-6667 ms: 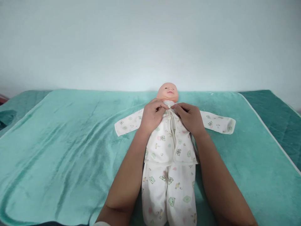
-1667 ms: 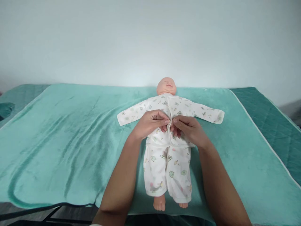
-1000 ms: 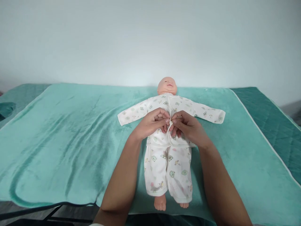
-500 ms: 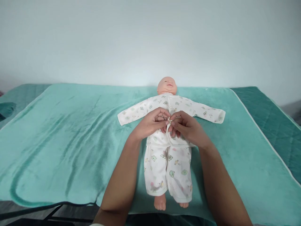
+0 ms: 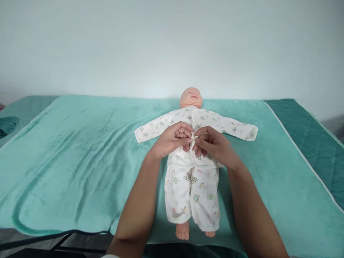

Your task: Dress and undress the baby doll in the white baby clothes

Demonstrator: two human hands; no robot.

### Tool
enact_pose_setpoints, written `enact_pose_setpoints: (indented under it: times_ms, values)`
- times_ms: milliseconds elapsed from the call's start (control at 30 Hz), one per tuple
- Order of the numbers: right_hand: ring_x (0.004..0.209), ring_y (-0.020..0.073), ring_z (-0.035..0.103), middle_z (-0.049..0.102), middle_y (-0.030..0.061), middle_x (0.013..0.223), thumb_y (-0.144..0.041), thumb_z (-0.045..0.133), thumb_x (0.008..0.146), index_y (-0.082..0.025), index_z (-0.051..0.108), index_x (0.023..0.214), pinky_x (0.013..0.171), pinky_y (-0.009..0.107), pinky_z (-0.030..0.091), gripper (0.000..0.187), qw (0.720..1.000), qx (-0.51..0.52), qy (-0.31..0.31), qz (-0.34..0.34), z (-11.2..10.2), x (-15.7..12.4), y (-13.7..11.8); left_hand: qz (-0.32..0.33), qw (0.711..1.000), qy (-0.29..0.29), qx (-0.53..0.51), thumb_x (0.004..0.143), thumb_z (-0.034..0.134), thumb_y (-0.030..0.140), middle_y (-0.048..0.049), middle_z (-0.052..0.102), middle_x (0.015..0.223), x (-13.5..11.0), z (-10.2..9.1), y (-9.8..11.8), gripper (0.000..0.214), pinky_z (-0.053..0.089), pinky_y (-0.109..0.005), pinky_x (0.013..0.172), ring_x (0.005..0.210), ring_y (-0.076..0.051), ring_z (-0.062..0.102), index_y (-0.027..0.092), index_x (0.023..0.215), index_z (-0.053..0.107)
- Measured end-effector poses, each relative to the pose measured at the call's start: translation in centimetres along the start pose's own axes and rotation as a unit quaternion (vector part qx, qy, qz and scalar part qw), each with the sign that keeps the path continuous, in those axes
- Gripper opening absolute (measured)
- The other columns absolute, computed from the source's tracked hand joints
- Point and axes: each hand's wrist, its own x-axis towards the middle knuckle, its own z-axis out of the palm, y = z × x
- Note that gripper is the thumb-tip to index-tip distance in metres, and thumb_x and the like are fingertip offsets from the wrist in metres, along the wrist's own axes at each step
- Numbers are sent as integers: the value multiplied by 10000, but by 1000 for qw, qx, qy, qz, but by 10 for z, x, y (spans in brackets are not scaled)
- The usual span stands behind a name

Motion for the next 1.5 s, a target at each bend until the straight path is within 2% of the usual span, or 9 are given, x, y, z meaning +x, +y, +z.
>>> enact_pose_setpoints:
  times_ms: [433,600,667,833,967,1067,1300,1400,1500]
  values:
    - [493,124,601,685,-16,669,-461,625,940,-223,579,1038,458,242,436,261,1000,6,0,-22,-3,0,2,-47,997,-8,66,794,786,310,-7,666,805,-7,-3,11,322,547,-240,598,625,-100,619,180,1067,674]
    - [670,164,644,668,3,742,-365,639,938,-251,623,924,662,328,540,116,955,-31,228,-189,-2,0,8,63,976,174,114,876,664,325,34,563,655,-2,-11,-1,158,447,-228,505,533,-96,536,199,971,684]
    - [879,215,692,711,42,886,-343,621,945,-259,652,914,838,397,561,95,935,-77,250,-239,-3,0,8,101,945,269,158,887,627,309,43,530,660,3,-14,-9,125,434,-226,539,559,-96,512,216,951,679]
    - [1186,260,654,753,50,1130,-270,523,981,-279,709,999,1125,518,448,187,900,-278,120,-313,4,2,10,119,891,361,249,902,582,333,49,504,676,13,-19,-26,141,424,-232,631,613,-109,496,233,947,671]
    - [1339,247,568,708,27,1300,-225,535,974,-262,722,1074,1238,524,314,215,835,-429,42,-342,13,7,16,142,889,374,222,909,588,336,48,499,686,9,-17,-34,146,422,-237,655,618,-108,490,230,967,670]
    - [1377,237,539,685,24,1346,-238,532,988,-249,725,1089,1234,503,336,219,818,-457,29,-347,14,6,19,145,899,351,217,917,598,340,42,517,695,-11,-9,-39,152,409,-243,649,625,-110,484,223,966,682]
    - [1430,242,483,668,15,1375,-243,550,993,-253,706,1160,1230,509,329,229,819,-457,5,-347,21,-25,31,168,911,201,317,955,573,311,-7,580,721,-99,18,-56,259,406,-279,681,692,-133,528,183,730,588]
    - [1396,245,521,663,25,1382,-217,558,987,-260,697,1181,1228,534,304,243,848,-415,8,-329,23,-54,45,120,906,206,351,969,544,284,14,538,666,-123,21,-64,298,378,-269,635,637,-119,494,188,687,535]
    - [1302,244,602,742,25,1236,-196,565,980,-276,724,1107,1220,558,294,219,904,-306,16,-300,18,-84,62,120,892,256,352,912,596,208,7,585,811,-127,20,-71,46,425,-255,680,726,-121,544,199,867,596]
